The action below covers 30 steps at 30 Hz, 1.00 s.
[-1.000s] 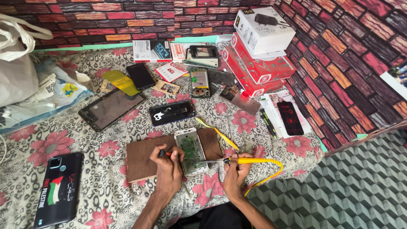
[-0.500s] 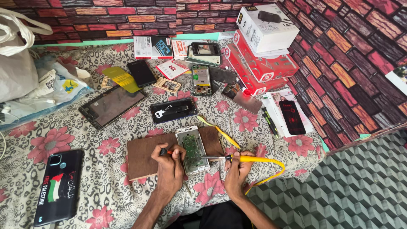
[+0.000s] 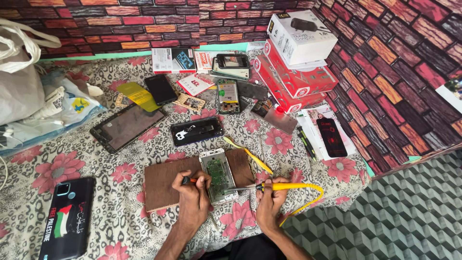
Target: The person uses a soldering iron and a small screwdriver to work on a mobile phone motherboard placed on a wooden block. They repeatedly apply heat to specific points on the circuit board while manipulating components with the screwdriver.
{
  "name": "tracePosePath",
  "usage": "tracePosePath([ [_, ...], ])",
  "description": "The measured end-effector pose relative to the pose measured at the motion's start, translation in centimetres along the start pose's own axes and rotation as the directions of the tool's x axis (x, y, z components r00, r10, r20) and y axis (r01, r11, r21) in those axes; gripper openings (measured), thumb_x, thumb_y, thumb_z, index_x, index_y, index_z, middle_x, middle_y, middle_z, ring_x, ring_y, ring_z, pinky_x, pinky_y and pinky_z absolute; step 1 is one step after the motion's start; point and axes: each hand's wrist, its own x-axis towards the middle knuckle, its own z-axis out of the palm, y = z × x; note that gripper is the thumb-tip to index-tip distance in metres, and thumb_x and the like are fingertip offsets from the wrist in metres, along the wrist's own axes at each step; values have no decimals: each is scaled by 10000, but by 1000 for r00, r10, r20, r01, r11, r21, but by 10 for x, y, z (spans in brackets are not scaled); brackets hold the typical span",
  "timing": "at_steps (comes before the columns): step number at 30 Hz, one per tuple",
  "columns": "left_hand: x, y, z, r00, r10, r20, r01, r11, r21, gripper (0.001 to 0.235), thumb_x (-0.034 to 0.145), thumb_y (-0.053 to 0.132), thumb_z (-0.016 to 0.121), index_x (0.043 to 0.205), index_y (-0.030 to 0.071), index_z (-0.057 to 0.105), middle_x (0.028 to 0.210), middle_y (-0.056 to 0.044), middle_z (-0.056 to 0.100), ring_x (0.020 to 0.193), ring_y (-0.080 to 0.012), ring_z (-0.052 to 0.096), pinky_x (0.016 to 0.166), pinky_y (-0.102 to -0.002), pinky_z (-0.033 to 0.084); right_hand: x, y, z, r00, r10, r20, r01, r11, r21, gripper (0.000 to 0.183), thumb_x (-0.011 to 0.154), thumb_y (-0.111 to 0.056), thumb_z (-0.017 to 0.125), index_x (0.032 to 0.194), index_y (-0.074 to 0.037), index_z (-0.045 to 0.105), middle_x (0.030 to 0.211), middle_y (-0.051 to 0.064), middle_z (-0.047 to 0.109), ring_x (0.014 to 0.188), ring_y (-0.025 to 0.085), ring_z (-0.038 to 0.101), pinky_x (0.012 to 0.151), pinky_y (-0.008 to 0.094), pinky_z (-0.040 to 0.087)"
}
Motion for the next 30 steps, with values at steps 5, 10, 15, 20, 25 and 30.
tracePosePath([
  [5, -2, 0, -1, 999, -45, 16, 46, 998, -33, 206, 1071, 13, 353, 1114, 43, 154, 763, -76, 578, 577, -167, 501, 743, -346, 453, -3, 4, -2, 994, -73, 84, 78, 995, -55, 151, 1033, -61, 524, 1054, -70, 374, 755, 49, 476, 550, 92, 459, 501, 255, 437],
  [10, 0, 2, -1, 998, 65, -24, -65, 998, 7, 216, 1086, 22, 354, 1135, 57, 146, 772, -83, 569, 605, -161, 502, 742, -352, 452, -1, -1, 3, 991, -112, 74, 116, 992, -43, 152, 1041, -93, 516, 1054, -70, 366, 717, 52, 484, 537, 95, 454, 501, 261, 451],
  [15, -2, 0, -1, 996, -83, 29, 85, 994, -71, 206, 1079, 31, 340, 1141, 62, 147, 773, -88, 582, 545, -145, 490, 619, -316, 460, -1, -7, 5, 992, -30, 122, 40, 996, -78, 149, 1052, -116, 505, 1063, -69, 364, 672, 46, 471, 552, 107, 475, 528, 261, 453],
  [20, 0, -1, -1, 974, -210, 88, 219, 969, -113, 204, 1060, 41, 339, 1117, 62, 144, 780, -90, 591, 456, -140, 483, 532, -298, 463, 1, -8, 7, 990, -26, 137, 38, 996, -85, 156, 1068, -130, 504, 1053, -64, 363, 678, 48, 469, 564, 109, 484, 539, 266, 469],
  [25, 0, 4, -5, 998, 57, -4, -57, 998, 24, 215, 1082, 12, 345, 1136, 72, 145, 780, -75, 562, 608, -154, 515, 791, -341, 451, 0, -5, 9, 993, 22, 112, -12, 995, -95, 166, 1030, -133, 526, 1077, -79, 376, 719, 38, 495, 554, 98, 473, 512, 257, 440],
  [30, 4, 9, 1, 985, -172, 23, 173, 983, -53, 225, 1035, 2, 371, 1115, 51, 167, 768, -82, 589, 561, -167, 507, 737, -345, 437, 2, -6, 6, 999, 17, 50, -10, 991, -137, 161, 1053, -146, 538, 1069, -74, 395, 698, 41, 471, 543, 97, 476, 495, 254, 413],
])
